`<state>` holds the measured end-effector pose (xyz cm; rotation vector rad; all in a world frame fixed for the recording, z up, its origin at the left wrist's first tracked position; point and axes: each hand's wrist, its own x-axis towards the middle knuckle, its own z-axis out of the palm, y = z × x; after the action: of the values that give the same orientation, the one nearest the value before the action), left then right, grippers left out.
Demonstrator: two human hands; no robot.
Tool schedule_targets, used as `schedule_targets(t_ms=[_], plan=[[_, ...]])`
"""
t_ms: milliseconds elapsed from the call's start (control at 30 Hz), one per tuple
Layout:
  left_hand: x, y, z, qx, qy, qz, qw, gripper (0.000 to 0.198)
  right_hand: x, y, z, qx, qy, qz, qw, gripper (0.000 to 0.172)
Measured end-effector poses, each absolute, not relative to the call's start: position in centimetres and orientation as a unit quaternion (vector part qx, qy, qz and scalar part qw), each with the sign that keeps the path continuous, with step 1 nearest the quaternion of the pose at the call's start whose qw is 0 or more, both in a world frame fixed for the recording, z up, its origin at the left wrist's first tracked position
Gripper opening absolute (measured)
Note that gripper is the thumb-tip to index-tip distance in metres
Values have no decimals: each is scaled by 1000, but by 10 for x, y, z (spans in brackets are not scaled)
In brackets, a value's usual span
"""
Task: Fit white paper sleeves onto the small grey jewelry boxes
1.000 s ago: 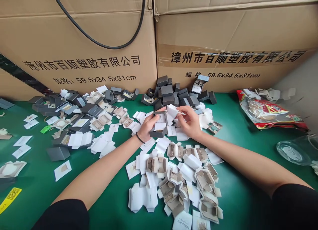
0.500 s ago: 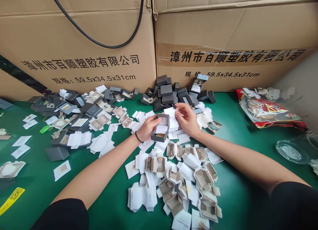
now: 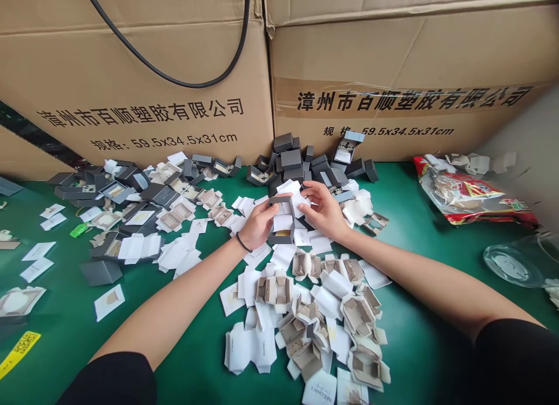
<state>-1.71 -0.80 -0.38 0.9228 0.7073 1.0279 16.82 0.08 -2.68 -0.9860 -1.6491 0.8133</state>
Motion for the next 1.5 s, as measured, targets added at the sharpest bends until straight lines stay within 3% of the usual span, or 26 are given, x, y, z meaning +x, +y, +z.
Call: schedule_targets(t_ms=[300, 500, 700, 1300, 1500], plan=[[-17, -8, -1, 395, 334, 451, 727, 42, 167, -2, -22, -443, -683, 298, 498, 45], [-17, -9, -1, 394, 342, 457, 720, 44, 166, -9, -16, -452, -736, 161, 477, 23], [-16, -11, 1, 415, 343, 454, 709, 45, 166, -9, -20, -442, -776, 105, 437, 29], [-15, -9, 0, 394, 348, 456, 718, 37, 165, -7, -23, -464, -781, 85, 410, 37], [-14, -8, -2, 403, 364, 435, 719, 38, 165, -7, -24, -444, -788, 95, 415, 50]])
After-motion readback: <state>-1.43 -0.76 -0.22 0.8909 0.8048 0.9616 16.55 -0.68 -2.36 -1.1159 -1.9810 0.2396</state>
